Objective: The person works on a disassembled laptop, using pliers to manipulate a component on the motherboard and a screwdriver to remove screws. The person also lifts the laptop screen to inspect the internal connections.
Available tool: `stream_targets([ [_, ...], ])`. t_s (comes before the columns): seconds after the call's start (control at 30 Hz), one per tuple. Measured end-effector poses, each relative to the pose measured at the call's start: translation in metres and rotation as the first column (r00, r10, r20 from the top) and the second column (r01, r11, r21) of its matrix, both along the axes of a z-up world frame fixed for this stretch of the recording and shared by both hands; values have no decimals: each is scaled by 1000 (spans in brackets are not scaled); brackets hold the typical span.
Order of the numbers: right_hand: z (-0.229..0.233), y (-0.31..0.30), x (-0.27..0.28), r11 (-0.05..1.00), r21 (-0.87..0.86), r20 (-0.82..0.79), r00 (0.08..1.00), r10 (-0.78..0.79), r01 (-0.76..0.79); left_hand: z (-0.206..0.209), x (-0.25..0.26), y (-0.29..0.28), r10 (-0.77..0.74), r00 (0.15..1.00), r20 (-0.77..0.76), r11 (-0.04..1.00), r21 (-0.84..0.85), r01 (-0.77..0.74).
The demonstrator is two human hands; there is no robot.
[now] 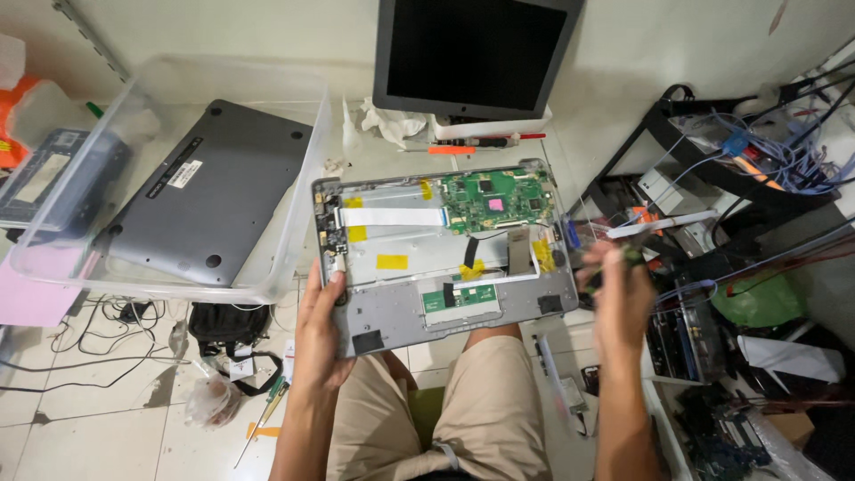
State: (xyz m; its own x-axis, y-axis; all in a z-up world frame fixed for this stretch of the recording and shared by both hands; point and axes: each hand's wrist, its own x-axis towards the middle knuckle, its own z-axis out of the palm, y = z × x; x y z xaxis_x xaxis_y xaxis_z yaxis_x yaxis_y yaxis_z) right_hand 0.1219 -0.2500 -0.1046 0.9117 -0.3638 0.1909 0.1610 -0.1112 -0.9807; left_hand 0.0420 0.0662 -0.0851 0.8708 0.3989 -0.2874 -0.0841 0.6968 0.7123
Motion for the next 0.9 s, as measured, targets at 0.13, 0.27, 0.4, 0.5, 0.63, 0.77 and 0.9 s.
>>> stream_targets([
  [0.13,53,2,14,996,-74,42,998,43,-40,11,-4,-7,48,998,-51,999,-22,-49],
  [0.27,76,25,38,929,-165,-32,943,332,-332,-9,7,-6,-12,999,-50,1000,7,13],
  [0.4,99,78,51,703,-442,-126,815,566,-556,-3,9,-14,-33,997,-67,999,26,35],
  [0.5,140,142,35,494,-677,-21,685,728,-546,-13,16,-11,-43,997,-70,998,37,45],
  [0.63,135,213,54,329,-770,-35,551,834,-547,-17,20,-11,-35,998,-45,997,61,38],
  [0.77,113,298,80,230,-884,22,455,890,-406,-35,28,-7,-50,999,-11,994,100,50],
  [0.9,69,380,115,86,-965,-42,469,882,-247,-78,38,2,-42,999,-1,974,225,41],
])
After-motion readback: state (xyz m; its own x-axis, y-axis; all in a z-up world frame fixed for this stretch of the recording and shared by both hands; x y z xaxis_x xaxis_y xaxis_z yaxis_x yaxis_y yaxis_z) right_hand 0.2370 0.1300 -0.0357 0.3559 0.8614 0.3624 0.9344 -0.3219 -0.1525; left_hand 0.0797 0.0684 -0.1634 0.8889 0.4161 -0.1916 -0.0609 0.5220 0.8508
